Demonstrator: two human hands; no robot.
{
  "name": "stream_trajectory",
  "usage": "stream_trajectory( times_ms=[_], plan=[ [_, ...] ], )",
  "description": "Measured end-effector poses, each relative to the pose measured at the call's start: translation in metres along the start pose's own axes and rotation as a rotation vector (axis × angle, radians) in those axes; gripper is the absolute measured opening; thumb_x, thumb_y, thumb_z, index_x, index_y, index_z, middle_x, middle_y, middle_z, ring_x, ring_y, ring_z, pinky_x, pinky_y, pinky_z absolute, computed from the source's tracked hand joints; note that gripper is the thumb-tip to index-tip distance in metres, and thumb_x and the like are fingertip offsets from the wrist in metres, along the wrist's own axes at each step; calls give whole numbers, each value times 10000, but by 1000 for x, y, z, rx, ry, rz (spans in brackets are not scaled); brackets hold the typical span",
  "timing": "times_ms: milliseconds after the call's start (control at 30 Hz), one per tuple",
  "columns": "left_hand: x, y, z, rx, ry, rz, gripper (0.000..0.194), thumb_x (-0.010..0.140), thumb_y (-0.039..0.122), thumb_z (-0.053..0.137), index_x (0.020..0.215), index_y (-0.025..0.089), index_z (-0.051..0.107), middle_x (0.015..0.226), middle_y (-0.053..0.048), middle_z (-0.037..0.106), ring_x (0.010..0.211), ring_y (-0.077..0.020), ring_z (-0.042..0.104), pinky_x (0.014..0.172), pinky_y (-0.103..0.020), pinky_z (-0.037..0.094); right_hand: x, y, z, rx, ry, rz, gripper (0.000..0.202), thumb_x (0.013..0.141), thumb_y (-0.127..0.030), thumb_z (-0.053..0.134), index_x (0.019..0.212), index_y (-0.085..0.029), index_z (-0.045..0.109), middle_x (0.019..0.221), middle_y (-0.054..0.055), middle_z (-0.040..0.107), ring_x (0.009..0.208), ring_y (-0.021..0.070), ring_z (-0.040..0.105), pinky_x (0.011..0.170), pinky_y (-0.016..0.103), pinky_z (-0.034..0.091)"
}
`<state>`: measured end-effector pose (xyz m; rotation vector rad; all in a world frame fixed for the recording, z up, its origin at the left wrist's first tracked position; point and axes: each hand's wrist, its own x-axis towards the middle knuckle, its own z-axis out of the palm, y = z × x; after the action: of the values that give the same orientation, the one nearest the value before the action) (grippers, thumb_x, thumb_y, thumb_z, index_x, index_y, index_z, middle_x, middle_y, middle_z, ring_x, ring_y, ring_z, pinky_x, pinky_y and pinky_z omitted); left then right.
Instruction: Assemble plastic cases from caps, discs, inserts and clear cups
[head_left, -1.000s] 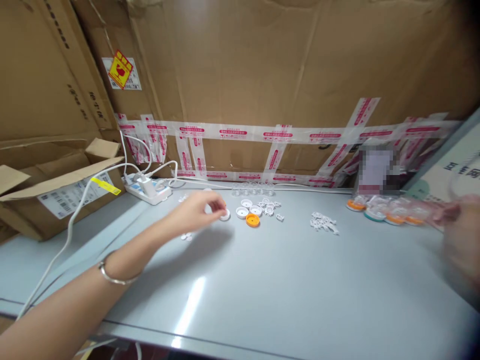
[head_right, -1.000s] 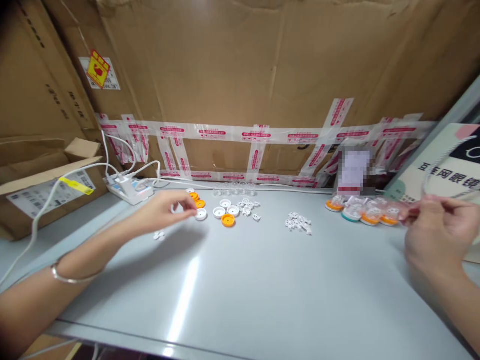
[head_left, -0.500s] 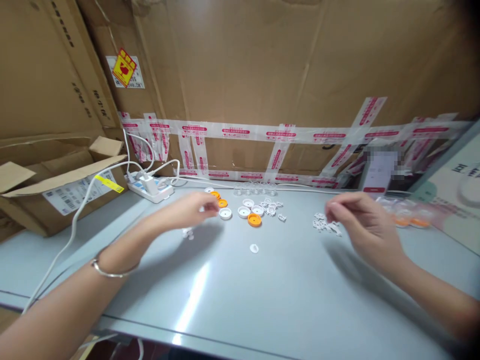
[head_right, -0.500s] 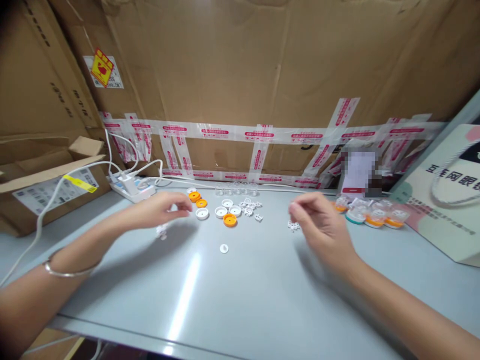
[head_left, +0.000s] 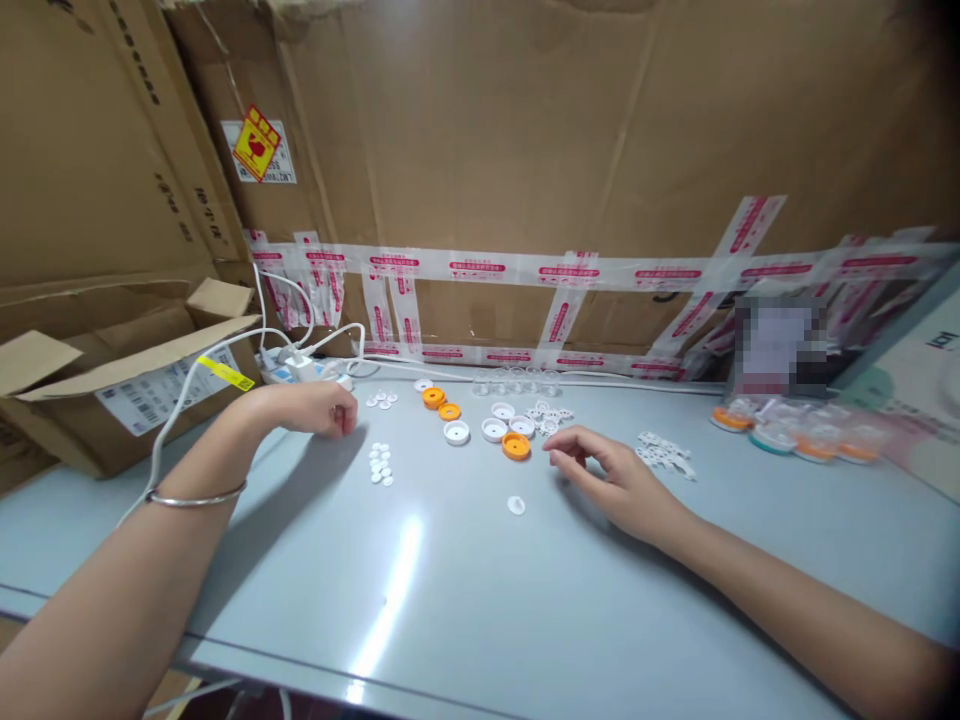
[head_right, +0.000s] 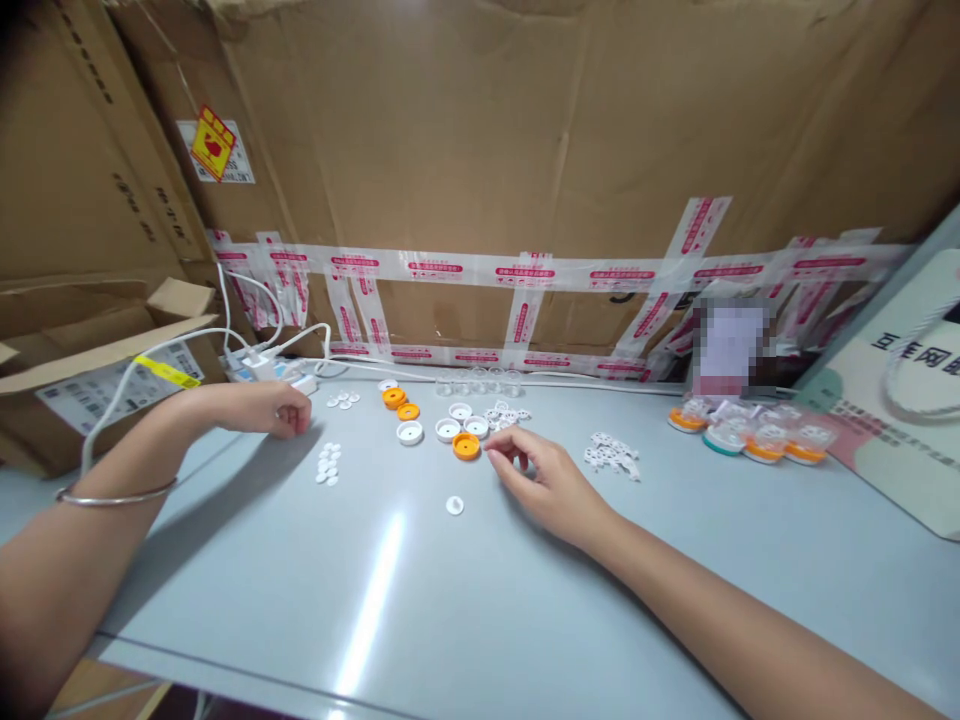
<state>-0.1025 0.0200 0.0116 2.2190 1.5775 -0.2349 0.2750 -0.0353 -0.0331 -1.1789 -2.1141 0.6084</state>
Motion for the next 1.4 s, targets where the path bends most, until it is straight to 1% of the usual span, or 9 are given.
stream_trajectory(
  times_ms=[167, 267, 433, 633, 733, 833, 967, 1167, 1400],
  plan=[
    [-1, 11, 0, -16, -78, -9, 216, 602, 262, 604, 789, 168, 656, 781, -36, 669, 719, -182, 599, 603, -220, 439, 12, 1, 2, -50, 3, -42, 141, 844, -294, 495, 855, -211, 609, 823, 21, 645, 722, 153, 567, 624, 269, 431],
    [0, 18, 2, -11, -80, -5, 173, 601, 265, 597, 729, 161, 650, 710, -29, 656, 683, -177, 586, 575, -216, 424, 30, -5, 9, -104, -34, -145, 106, 828, -251, 531, 832, -204, 627, 880, 38, 643, 813, 170, 567, 736, 304, 434],
    [0, 18, 3, -15, -86, 3, 163, 611, 269, 573, 693, 155, 656, 684, -24, 650, 645, -165, 574, 552, -209, 405, 67, -22, 36, -208, -189, -277, 161, 814, -231, 584, 962, -198, 639, 1025, 82, 619, 1007, 226, 512, 892, 389, 384],
    [3, 4, 4, -28, -94, 24, 199, 623, 313, 579, 720, 166, 671, 679, -16, 652, 634, -150, 566, 546, -197, 400, 89, -24, 66, -213, -219, -281, 52, 753, -162, 642, 801, -179, 633, 930, 80, 649, 939, 242, 545, 866, 413, 384],
    [1, 1, 1, -28, -52, 33, 201, 630, 321, 574, 725, 167, 662, 691, -17, 649, 647, -152, 567, 549, -198, 400, 81, -26, 53, -188, -159, -262, 10, 789, -175, 599, 787, -184, 604, 927, 63, 654, 954, 224, 550, 865, 382, 389],
    [0, 4, -1, -26, 7, 42, 189, 649, 313, 557, 733, 170, 647, 703, -18, 647, 657, -155, 574, 549, -202, 402, 57, -30, 26, -120, -108, -218, 52, 836, -239, 540, 817, -210, 579, 994, 40, 647, 986, 197, 565, 862, 352, 411],
    [1, 16, 0, -61, 94, 89, 156, 670, 289, 549, 733, 169, 625, 707, -21, 651, 658, -158, 586, 556, -211, 418, 17, -29, 1, 86, -184, -89, 68, 803, -292, 579, 827, -229, 581, 999, 17, 654, 989, 189, 585, 882, 348, 431],
    [3, 51, 9, -241, 171, 265, 97, 708, 248, 547, 752, 163, 568, 706, -3, 624, 672, -130, 583, 604, -205, 452, -9, -21, 9, 142, -240, 31, 278, 735, -284, 655, 1000, -227, 594, 1044, 31, 649, 959, 183, 601, 887, 356, 458],
    [5, 73, 18, -237, 130, 294, 154, 744, 238, 533, 843, 155, 618, 798, -25, 661, 731, -133, 603, 663, -218, 465, -4, -22, 13, 39, -286, -100, 234, 756, -218, 631, 989, -202, 648, 1000, 47, 653, 943, 191, 590, 852, 325, 457]
  ],
)
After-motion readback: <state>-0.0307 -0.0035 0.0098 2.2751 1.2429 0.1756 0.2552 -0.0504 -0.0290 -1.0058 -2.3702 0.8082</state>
